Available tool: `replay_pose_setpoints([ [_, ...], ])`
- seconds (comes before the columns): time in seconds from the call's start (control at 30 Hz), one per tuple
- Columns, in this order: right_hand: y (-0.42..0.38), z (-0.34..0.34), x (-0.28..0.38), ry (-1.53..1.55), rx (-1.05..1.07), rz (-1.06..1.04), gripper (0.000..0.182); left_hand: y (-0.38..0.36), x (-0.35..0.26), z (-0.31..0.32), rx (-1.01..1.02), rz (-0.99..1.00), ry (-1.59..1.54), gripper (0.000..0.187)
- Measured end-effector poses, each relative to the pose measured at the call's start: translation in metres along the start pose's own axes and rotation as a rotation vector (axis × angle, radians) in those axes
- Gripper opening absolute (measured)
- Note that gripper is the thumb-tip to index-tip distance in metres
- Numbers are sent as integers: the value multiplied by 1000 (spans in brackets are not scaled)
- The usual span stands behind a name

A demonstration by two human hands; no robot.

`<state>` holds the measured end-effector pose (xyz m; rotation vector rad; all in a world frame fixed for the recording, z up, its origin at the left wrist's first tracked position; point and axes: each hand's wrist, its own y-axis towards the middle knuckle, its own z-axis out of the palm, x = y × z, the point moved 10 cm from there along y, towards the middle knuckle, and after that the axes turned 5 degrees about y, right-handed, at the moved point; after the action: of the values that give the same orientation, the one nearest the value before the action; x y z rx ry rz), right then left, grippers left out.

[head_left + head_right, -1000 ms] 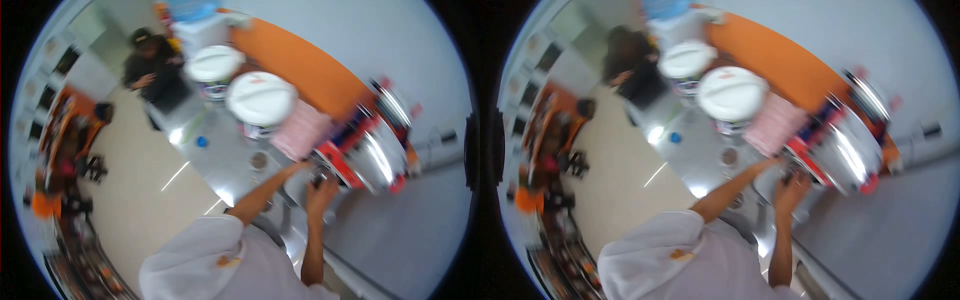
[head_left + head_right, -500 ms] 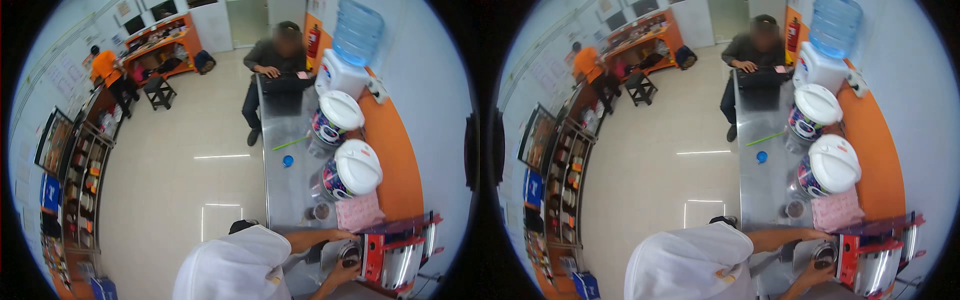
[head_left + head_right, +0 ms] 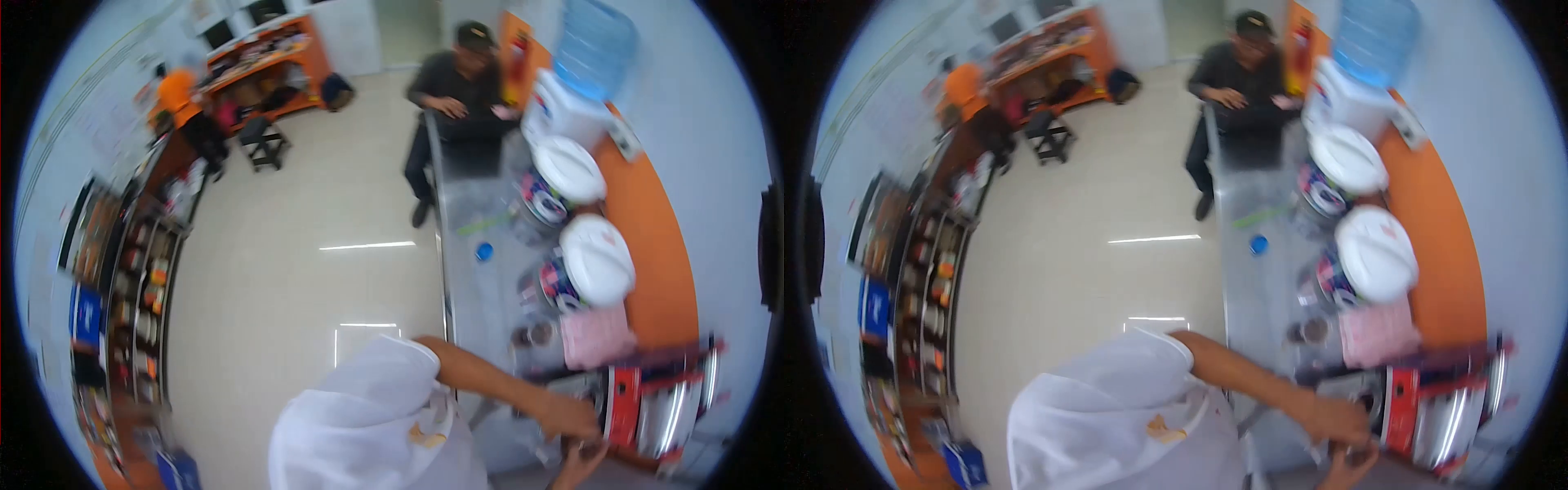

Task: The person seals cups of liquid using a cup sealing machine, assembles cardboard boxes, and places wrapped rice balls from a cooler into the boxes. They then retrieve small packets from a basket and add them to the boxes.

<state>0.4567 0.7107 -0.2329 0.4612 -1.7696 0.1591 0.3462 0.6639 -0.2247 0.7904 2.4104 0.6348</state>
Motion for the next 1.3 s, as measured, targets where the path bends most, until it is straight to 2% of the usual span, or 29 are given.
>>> replay_pose_setpoints([
  [0.03,-2,-4,-19,64,-43,160,74,1,8,-12,-23,-20,-131,56],
  [0.07,-5,7,-8,43,109,100,79,2,13,-25,-60,-79,-112,44],
  [0.1,-6,30,20,6,114,173,84,3,16,-42,-31,-109,-151,35],
  [0.13,-5,29,14,33,76,124,87,2,20,-47,152,-165,11,30],
  [0.17,-8,44,29,174,72,184,89,4,28,-48,298,-251,-27,28],
  [0.23,-11,57,33,379,96,192,85,-1,29,-78,217,-119,-11,32],
  [0.27,-12,58,23,473,82,161,84,-7,43,-82,406,-295,-2,36],
  [0.3,-15,53,9,463,33,160,84,-11,51,-90,449,-292,122,41],
  [0.4,-25,54,-23,331,5,117,75,-28,78,-116,498,-286,363,53],
  [0.43,-35,61,-37,284,56,182,71,-30,78,-125,503,-268,360,53],
  [0.47,-47,69,-53,239,106,250,66,-35,85,-137,509,-379,252,59],
  [0.5,-58,73,-68,244,86,250,66,-42,94,-147,513,-490,145,65],
  [0.53,-67,83,-83,50,135,207,64,-55,99,-147,521,-469,145,65],
  [0.57,-75,93,-99,-146,182,166,62,-73,109,-150,345,-522,-9,73],
  [0.6,-83,99,-115,-146,163,170,62,-95,119,-151,171,-575,-169,81],
  [0.63,-89,107,-132,-158,151,172,65,-116,120,-139,181,-560,-175,81],
  [0.67,-96,114,-152,-169,142,177,69,-146,129,-136,19,-693,-331,87],
  [0.7,-101,121,-177,-107,121,168,81,-180,139,-127,-145,-827,-487,94],
  [0.73,-105,125,-186,-108,109,177,81,-217,148,-109,-240,-922,-574,94],
  [0.77,-107,134,-196,-36,107,202,90,-253,156,-91,-332,-1020,-658,94],
  [0.83,-109,162,-233,127,139,302,105,-297,162,-67,-333,-1088,-646,94],
  [0.97,-83,197,-231,227,145,241,105,-357,184,-15,-147,-1274,-686,95],
  [1.07,-83,216,-257,439,73,399,98,-348,195,19,25,-1197,-890,90],
  [1.1,-69,220,-251,395,141,365,97,-337,205,29,30,-1141,-1025,87],
  [1.13,-53,225,-250,350,210,322,96,-332,212,34,133,-1058,-1027,85],
  [1.17,-38,230,-246,374,278,163,88,-330,222,40,185,-1012,-1037,84],
  [1.2,-24,228,-251,364,276,170,88,-328,231,45,235,-966,-1047,83],
  [1.27,-12,235,-243,345,392,123,88,-312,234,44,364,-628,-861,79],
  [1.3,-11,236,-256,352,436,168,86,-311,239,53,414,-630,-918,80],
])
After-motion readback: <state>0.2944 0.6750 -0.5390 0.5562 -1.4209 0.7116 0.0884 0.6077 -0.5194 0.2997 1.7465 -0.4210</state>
